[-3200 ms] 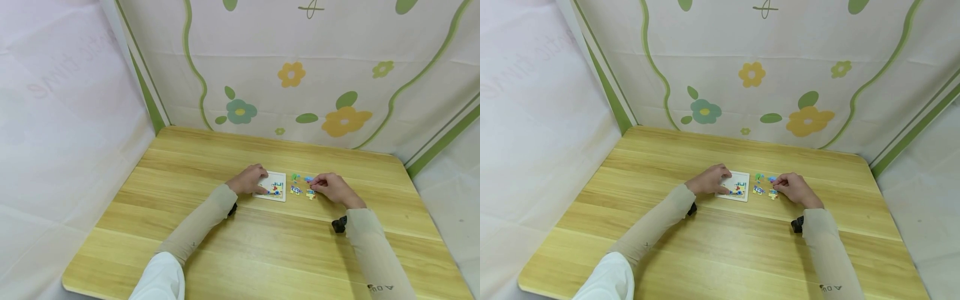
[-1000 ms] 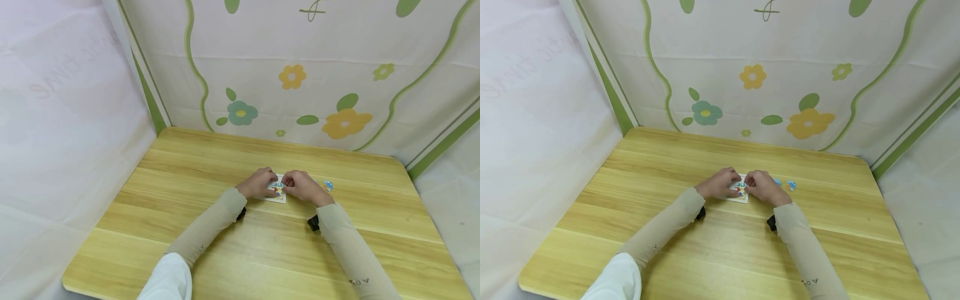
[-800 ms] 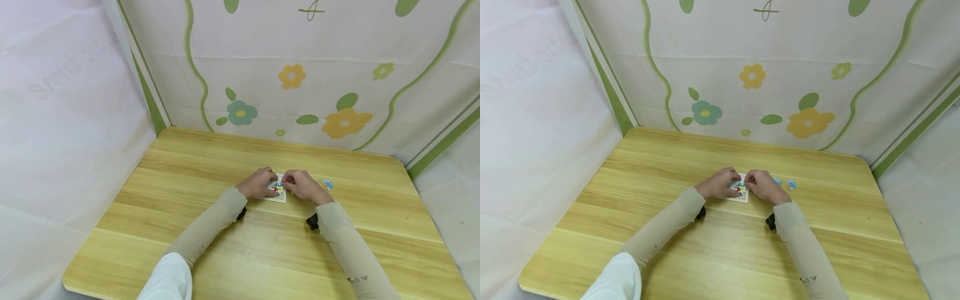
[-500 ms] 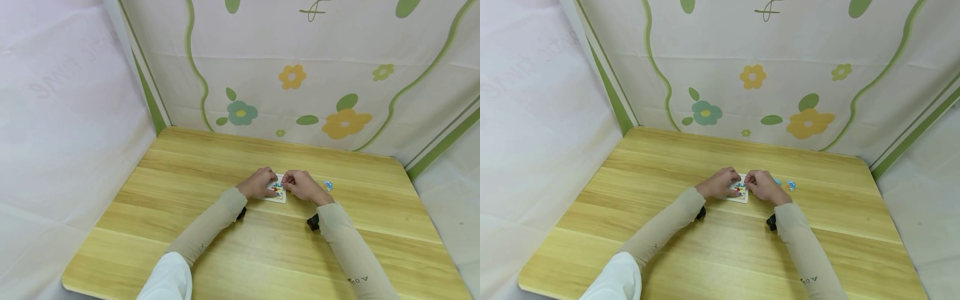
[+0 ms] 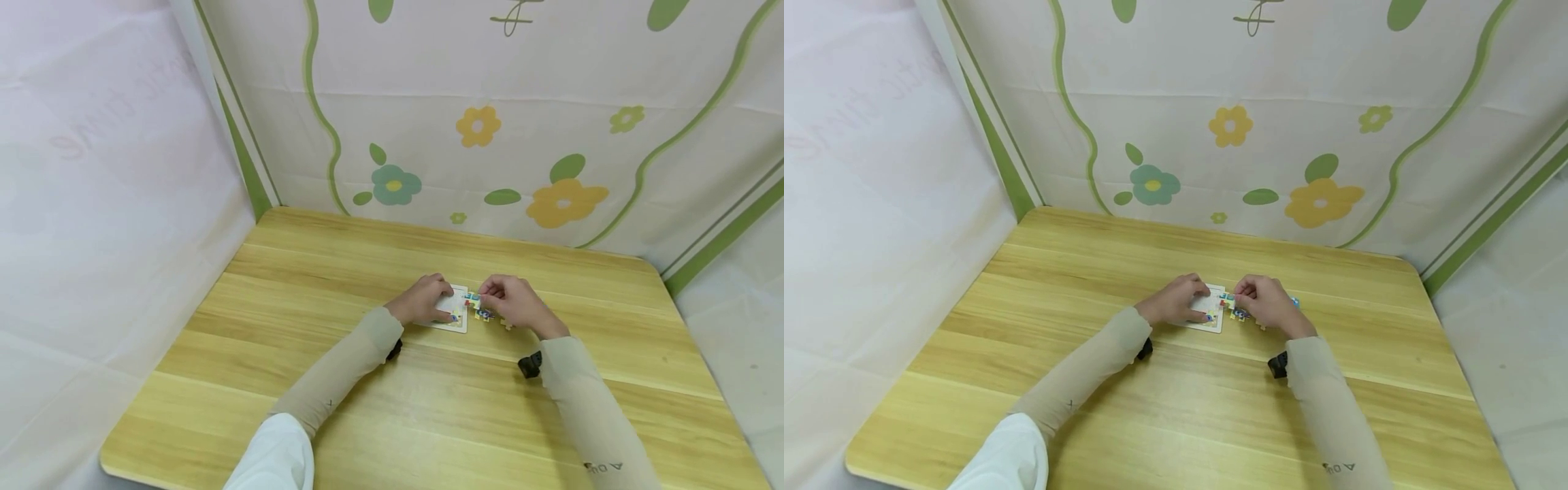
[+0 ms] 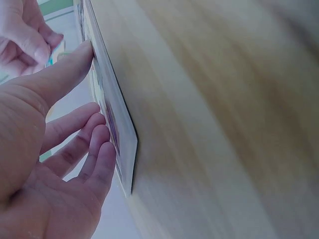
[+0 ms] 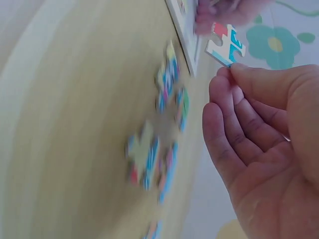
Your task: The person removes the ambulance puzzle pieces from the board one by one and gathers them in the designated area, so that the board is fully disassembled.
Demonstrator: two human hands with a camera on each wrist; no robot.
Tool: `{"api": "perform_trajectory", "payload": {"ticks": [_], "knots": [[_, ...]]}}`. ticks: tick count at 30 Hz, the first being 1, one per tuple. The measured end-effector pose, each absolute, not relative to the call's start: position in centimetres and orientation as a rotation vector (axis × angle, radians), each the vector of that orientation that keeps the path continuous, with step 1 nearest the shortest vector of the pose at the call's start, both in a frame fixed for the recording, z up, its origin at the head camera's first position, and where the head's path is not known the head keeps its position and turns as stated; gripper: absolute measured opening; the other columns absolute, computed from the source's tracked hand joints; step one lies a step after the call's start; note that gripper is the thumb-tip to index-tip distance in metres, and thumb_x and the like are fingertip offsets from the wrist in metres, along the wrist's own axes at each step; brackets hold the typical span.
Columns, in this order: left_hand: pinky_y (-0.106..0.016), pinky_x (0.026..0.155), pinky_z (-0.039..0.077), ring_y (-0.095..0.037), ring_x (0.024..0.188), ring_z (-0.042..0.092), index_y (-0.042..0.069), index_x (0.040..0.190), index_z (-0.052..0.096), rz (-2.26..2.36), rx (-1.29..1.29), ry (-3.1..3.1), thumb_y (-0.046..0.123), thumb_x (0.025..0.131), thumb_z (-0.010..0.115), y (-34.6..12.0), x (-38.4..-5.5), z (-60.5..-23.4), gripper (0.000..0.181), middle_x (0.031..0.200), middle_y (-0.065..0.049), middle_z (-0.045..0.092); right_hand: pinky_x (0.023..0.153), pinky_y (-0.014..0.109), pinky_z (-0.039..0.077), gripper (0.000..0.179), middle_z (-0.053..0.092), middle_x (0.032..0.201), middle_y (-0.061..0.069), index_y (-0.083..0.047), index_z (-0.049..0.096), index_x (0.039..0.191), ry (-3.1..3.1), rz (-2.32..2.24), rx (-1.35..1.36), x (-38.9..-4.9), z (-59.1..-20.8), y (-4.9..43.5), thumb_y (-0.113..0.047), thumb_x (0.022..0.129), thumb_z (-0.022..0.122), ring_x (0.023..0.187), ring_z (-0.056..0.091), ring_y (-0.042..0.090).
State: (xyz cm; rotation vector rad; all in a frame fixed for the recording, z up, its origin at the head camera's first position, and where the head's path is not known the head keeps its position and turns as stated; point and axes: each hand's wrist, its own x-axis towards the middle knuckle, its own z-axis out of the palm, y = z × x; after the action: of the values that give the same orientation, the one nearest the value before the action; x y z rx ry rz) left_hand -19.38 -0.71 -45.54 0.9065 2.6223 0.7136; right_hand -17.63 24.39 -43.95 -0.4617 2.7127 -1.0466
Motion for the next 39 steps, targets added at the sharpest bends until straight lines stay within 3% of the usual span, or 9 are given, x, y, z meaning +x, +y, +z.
{"api": "perform_trajectory", "payload": {"ticks": [13, 19, 39], "knots": [[-0.025, 0.098, 0.051, -0.016, 0.108, 0.055, 0.005, 0.138, 0.066, 0.683, 0.883, 2.629, 0.033, 0.093, 0.083, -0.6, -19.3, -45.5, 0.056, 0.132, -0.006, 0.062, 0.079, 0.022, 0.055, 0.008, 0.073, 0.101, 0.006, -0.008, 0.074, 0.106, 2.745, -0.867, -0.427, -15.9, -42.3, 32.9, -0.013, 0.104, 0.068, 0.091, 0.065, 0.014], [-0.025, 0.099, 0.05, -0.016, 0.11, 0.055, 0.006, 0.139, 0.066, 0.679, 0.865, 2.628, 0.034, 0.093, 0.083, -0.5, -19.2, -45.5, 0.056, 0.133, -0.005, 0.061, 0.076, 0.027, 0.057, 0.014, 0.073, 0.102, 0.01, -0.003, 0.073, 0.109, 2.622, -0.925, -0.371, -15.0, -42.0, 35.5, -0.014, 0.105, 0.066, 0.089, 0.066, 0.014], [-0.025, 0.098, 0.051, -0.017, 0.11, 0.056, 0.005, 0.139, 0.066, 0.697, 0.87, 2.62, 0.034, 0.093, 0.083, -0.6, -19.4, -45.5, 0.057, 0.134, -0.006, 0.061, 0.073, 0.023, 0.052, 0.015, 0.073, 0.102, 0.009, -0.004, 0.075, 0.108, 2.68, -0.883, -0.277, -14.9, -44.7, 35.9, -0.016, 0.105, 0.067, 0.089, 0.062, 0.013]]}}
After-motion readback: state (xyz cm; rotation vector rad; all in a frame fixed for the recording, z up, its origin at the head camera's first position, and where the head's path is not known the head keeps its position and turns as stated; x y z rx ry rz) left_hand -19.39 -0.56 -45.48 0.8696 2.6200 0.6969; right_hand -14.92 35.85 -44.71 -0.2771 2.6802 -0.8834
